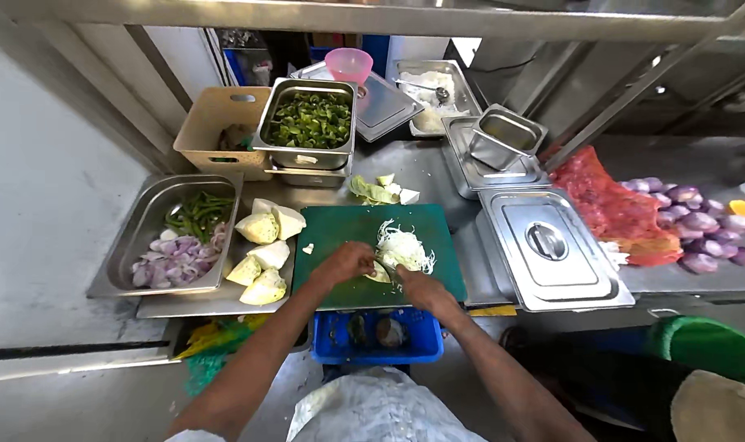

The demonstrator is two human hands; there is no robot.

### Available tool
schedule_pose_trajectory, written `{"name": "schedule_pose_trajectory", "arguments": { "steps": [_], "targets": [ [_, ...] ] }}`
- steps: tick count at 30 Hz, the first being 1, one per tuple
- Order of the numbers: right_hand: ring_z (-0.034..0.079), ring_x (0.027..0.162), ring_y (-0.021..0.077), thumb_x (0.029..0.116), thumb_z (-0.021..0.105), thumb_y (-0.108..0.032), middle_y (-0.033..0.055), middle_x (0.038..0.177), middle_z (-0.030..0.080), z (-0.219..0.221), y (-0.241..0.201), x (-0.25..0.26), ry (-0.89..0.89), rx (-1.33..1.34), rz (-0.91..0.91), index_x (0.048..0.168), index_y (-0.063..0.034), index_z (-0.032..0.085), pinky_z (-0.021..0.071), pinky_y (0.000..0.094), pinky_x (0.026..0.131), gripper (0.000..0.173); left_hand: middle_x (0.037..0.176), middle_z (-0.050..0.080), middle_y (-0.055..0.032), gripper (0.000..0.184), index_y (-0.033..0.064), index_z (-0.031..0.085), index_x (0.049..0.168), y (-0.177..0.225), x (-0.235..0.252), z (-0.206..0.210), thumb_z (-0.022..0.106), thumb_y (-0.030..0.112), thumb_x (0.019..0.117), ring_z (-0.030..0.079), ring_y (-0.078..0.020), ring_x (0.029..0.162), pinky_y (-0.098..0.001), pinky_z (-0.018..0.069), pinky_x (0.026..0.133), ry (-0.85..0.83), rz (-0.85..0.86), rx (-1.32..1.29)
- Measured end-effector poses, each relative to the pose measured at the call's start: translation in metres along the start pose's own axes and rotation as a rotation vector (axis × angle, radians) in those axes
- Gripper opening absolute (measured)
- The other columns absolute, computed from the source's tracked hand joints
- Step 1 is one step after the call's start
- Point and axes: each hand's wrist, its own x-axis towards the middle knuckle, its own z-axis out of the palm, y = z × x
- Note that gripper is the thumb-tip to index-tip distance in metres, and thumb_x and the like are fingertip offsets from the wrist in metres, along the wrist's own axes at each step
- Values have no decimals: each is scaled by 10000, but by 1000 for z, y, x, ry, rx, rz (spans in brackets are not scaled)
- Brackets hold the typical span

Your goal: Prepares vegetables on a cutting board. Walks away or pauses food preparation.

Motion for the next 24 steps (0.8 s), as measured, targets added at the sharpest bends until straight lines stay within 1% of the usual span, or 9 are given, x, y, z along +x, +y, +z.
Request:
{"name": "schedule_pose_trajectory", "arguments": {
  "steps": [5, 7, 9, 11, 15, 17, 20, 22, 24],
  "targets": [
    [701, 965, 397, 1002, 578, -175, 171, 1041, 706, -35, 10, -45, 38, -89, 34, 1338, -199, 554, 553, 612, 769, 338, 1010, 728, -116, 176, 14, 765, 925, 0, -2, 2, 785, 188, 915, 705, -229, 950, -423, 578, 929, 33, 35, -10],
    [703, 988, 419, 991, 582, -149, 196, 1085, 706, -11, 1, -23, 17, -28, 41, 1387, -182, 524, 556, 634, 787, 402, 1003, 732, -111, 163, 24, 770, 924, -2, -1, 4, 791, 184, 906, 708, -224, 934, -423, 585, 915, 39, 48, -7],
    [698, 1030, 437, 1035, 540, -158, 223, 1139, 691, 9, -2, 3, -18, 48, 13, 1457, -176, 445, 554, 651, 827, 433, 1008, 733, -106, 165, 30, 773, 946, -3, 1, 4, 792, 189, 907, 712, -210, 916, -418, 592, 904, 22, 33, -10],
    [698, 1031, 442, 1037, 532, -163, 217, 1129, 700, -1, 0, 0, -9, 14, 2, 1434, -192, 468, 549, 656, 823, 404, 1019, 730, -105, 180, 28, 770, 962, -3, 1, 2, 786, 201, 914, 711, -208, 930, -411, 590, 915, 15, 15, -12],
    [694, 989, 405, 1009, 582, -182, 176, 1062, 705, -38, 17, -47, 23, -72, 19, 1354, -210, 550, 546, 626, 792, 348, 1019, 729, -123, 174, 8, 766, 938, -3, -1, 4, 781, 180, 915, 705, -232, 966, -425, 577, 940, 47, 37, -25],
    [697, 991, 409, 984, 594, -159, 187, 1073, 704, -22, 12, -34, 17, -53, 37, 1367, -193, 543, 549, 628, 788, 388, 1019, 729, -123, 157, 11, 766, 940, 1, -2, 2, 778, 167, 919, 706, -227, 955, -419, 579, 931, 44, 18, -39],
    [700, 1017, 441, 1042, 542, -175, 227, 1138, 690, 10, 2, 5, -18, 68, 4, 1465, -177, 432, 556, 653, 823, 437, 1013, 734, -97, 148, 36, 774, 948, -1, 1, 2, 781, 180, 916, 709, -204, 935, -408, 587, 915, 45, 26, -34],
    [696, 1022, 449, 1036, 540, -160, 226, 1138, 696, -4, 5, -2, -22, 36, 3, 1469, -207, 448, 547, 663, 820, 446, 1008, 734, -95, 159, 33, 771, 946, -4, 2, 2, 776, 190, 921, 708, -201, 927, -405, 592, 904, 52, 47, -36],
    [694, 1003, 425, 1016, 568, -164, 195, 1097, 705, -24, 17, -27, -2, -13, 6, 1401, -216, 521, 544, 649, 804, 391, 997, 732, -98, 156, 31, 768, 927, -5, 0, 3, 775, 187, 921, 707, -204, 927, -405, 591, 902, 61, 58, -40]
  ]
}}
